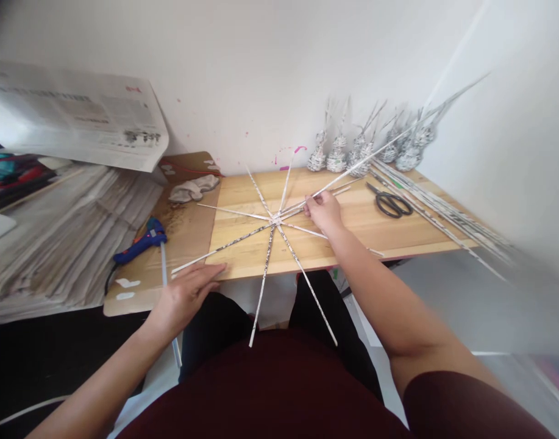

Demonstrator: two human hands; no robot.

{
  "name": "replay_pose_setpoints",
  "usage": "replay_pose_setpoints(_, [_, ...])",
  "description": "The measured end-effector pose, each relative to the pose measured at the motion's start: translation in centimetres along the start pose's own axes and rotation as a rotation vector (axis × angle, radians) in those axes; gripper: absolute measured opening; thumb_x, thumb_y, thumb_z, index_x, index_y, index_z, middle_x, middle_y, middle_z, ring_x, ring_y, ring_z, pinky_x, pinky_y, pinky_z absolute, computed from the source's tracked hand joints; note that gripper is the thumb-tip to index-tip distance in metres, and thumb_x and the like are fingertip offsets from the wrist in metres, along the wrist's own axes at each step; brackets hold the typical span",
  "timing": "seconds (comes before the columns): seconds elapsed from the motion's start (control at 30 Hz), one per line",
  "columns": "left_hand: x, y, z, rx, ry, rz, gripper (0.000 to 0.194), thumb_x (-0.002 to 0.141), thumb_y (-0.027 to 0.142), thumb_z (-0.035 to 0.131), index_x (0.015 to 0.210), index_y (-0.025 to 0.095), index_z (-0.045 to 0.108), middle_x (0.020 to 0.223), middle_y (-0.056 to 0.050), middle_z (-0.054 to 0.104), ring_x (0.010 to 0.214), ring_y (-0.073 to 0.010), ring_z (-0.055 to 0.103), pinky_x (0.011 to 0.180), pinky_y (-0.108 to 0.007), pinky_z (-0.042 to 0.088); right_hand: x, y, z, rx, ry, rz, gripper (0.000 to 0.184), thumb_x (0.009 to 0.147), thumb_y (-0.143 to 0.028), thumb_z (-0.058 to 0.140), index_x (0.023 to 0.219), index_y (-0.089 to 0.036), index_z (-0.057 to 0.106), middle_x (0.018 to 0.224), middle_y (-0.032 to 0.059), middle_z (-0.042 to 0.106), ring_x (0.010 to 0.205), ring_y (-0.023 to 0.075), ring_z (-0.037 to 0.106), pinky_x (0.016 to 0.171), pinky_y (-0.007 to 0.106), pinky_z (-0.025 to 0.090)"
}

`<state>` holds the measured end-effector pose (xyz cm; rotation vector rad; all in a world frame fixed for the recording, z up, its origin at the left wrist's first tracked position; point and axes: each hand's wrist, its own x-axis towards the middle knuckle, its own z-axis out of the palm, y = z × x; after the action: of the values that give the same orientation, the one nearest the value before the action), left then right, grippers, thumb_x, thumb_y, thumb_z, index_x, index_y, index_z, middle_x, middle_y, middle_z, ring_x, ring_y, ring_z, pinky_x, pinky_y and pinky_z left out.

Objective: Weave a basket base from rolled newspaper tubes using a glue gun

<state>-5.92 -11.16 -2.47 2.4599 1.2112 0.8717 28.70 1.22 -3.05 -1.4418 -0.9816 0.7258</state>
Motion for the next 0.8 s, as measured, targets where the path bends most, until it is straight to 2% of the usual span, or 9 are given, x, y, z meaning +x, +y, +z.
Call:
replay_pose_setpoints(0.1, [0.2, -0.1, -0.5, -0.066, 0.003, -0.114, 0.027, 0.093, 0.029, 0.054, 0.112, 0.028, 0.073, 0.104, -0.004, 0.076, 0.097, -0.0208, 0.071, 0.090, -0.036, 0.058, 0.1, 0.0, 0.0, 0.000, -0.002, 0.006, 0.016, 0.085, -0.025, 0.066, 0.077, -0.020, 0.053, 0.059, -0.0028, 0.062, 0.048, 0.0100, 0.056, 0.044, 0.018, 0.042])
replay_pose_setpoints(0.2, [1.2, 0.5, -1.5, -0.176, 0.051, -0.330, 0.024, 0.083, 0.038, 0.068, 0.104, 0.028, 0.076, 0.094, -0.002, 0.078, 0.088, -0.0217, 0.073, 0.083, -0.035, 0.061, 0.1, 0.1, 0.0, -0.013, 0.000, 0.036, 0.016, 0.084, -0.027, 0.067, 0.078, -0.020, 0.053, 0.061, -0.0023, 0.063, 0.047, 0.0105, 0.057, 0.041, 0.018, 0.040])
replay_pose_setpoints(0.27, [2.3, 1.0, -2.0, -0.218, 0.091, -0.404, 0.026, 0.077, 0.041, 0.075, 0.099, 0.027, 0.077, 0.088, -0.001, 0.078, 0.082, -0.0213, 0.074, 0.080, -0.033, 0.061, 0.2, 0.1, -0.1, -0.020, 0.000, 0.044, 0.015, 0.084, -0.026, 0.066, 0.079, -0.020, 0.053, 0.062, -0.0023, 0.064, 0.047, 0.0104, 0.056, 0.042, 0.019, 0.040])
replay_pose_setpoints(0.4, [4.9, 1.9, -2.0, -0.129, 0.110, -0.302, 0.025, 0.074, 0.046, 0.077, 0.091, 0.027, 0.078, 0.086, -0.001, 0.077, 0.075, -0.0186, 0.071, 0.072, -0.028, 0.058, 0.1, 0.1, -0.1, -0.020, -0.007, 0.019, 0.014, 0.085, -0.024, 0.064, 0.078, -0.020, 0.053, 0.060, -0.0032, 0.063, 0.047, 0.0098, 0.056, 0.046, 0.019, 0.043])
replay_pose_setpoints(0.5, [7.7, 2.0, -0.9, -0.090, 0.106, -0.200, 0.019, 0.077, 0.043, 0.076, 0.087, 0.028, 0.079, 0.085, 0.000, 0.076, 0.074, -0.0169, 0.069, 0.072, -0.027, 0.055, 0.0, -0.1, -0.2, -0.003, -0.019, 0.023, 0.014, 0.086, -0.022, 0.064, 0.077, -0.020, 0.053, 0.059, -0.0042, 0.062, 0.047, 0.0095, 0.056, 0.048, 0.019, 0.045])
replay_pose_setpoints(0.67, [13.5, 1.3, 2.8, -0.058, 0.174, -0.060, 0.015, 0.086, 0.031, 0.066, 0.089, 0.022, 0.078, 0.088, -0.003, 0.074, 0.081, -0.0173, 0.067, 0.080, -0.028, 0.053, -0.2, -0.2, -0.1, 0.020, -0.026, 0.034, 0.014, 0.087, -0.020, 0.061, 0.077, -0.020, 0.051, 0.058, -0.0046, 0.061, 0.046, 0.0090, 0.054, 0.047, 0.019, 0.044])
replay_pose_setpoints(0.8, [16.7, 0.4, 6.3, 0.028, 0.077, 0.022, 0.026, 0.090, 0.013, 0.052, 0.097, 0.017, 0.076, 0.097, -0.008, 0.073, 0.091, -0.0182, 0.068, 0.087, -0.029, 0.052, -0.2, -0.3, -0.2, 0.008, -0.028, 0.046, 0.014, 0.087, -0.020, 0.061, 0.076, -0.020, 0.052, 0.059, -0.0041, 0.062, 0.047, 0.0089, 0.055, 0.047, 0.019, 0.045])
